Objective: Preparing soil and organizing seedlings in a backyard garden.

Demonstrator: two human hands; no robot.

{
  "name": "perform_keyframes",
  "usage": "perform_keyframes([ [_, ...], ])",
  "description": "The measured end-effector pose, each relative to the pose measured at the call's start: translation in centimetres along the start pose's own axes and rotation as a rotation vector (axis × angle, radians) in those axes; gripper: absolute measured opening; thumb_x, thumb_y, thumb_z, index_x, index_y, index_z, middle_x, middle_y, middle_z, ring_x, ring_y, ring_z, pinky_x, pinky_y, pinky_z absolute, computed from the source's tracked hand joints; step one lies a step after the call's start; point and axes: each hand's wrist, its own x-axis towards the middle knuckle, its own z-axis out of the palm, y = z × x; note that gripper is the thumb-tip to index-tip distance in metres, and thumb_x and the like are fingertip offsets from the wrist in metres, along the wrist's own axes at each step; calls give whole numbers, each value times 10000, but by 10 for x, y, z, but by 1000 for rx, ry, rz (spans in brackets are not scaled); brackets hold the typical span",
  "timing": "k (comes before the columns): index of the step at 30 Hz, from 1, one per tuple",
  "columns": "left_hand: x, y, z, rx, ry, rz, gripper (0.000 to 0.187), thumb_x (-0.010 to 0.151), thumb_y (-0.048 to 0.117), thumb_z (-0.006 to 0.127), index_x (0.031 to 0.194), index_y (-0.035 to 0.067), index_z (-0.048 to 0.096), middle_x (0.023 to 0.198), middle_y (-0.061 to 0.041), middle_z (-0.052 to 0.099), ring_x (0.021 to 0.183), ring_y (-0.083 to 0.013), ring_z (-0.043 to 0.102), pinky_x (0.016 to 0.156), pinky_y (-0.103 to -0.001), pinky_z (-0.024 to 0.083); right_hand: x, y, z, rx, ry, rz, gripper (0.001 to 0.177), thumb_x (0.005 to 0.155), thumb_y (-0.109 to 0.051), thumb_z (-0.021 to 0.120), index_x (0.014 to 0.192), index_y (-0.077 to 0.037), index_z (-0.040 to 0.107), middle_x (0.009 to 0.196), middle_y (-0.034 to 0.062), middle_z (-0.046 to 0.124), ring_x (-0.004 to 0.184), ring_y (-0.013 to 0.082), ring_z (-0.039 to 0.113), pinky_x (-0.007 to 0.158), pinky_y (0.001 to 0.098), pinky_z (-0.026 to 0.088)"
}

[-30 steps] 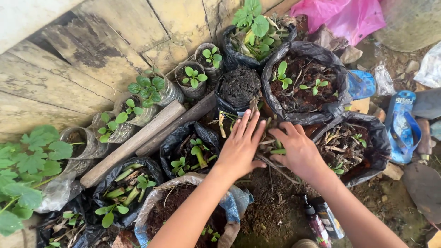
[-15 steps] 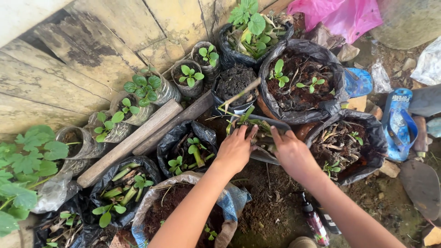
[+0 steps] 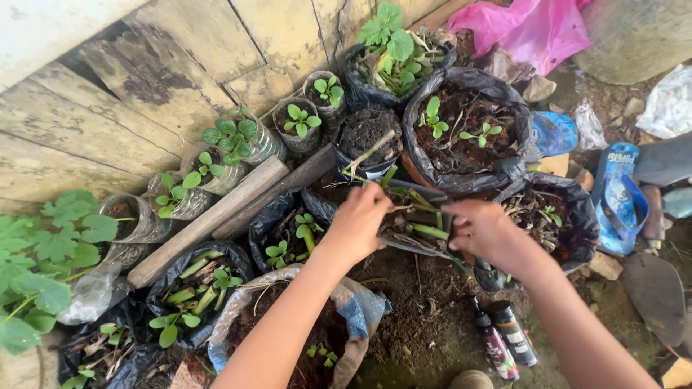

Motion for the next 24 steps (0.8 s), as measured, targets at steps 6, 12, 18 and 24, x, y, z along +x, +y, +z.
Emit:
perform_keyframes([
  [6,-4,-36,35,114,5,-146,439,832,-80,674,1258,-57,574,1119,-278,660,1063,-390,676,892,-443,594,1,10,33,-316,22,-133,386,782,-78,807,1153,-7,729,1033,169,767,882,268,759,836,353,612],
  [12,1,-21,33,-89,97,-87,256,871,-126,578,1117,-68,620,893,-276,708,868,-392,744,777,-451,612,14,16,61,-402,123,-327,252,862,-93,735,1067,51,701,998,184,688,856,355,711,804,421,586],
  [18,5,-32,52,4,137,-71,248,852,-106,607,1098,-95,627,1136,-261,612,979,-348,702,829,-399,618,21,-1,59,-467,179,-390,251,810,-100,762,989,57,684,1040,201,633,878,381,705,788,452,581],
  [24,11,-50,70,182,262,209,296,841,-25,683,1137,-31,672,1375,-199,502,1253,-317,587,948,-401,590,5,13,54,-309,183,-313,220,783,-2,728,993,-19,790,940,123,718,823,312,729,792,416,594],
])
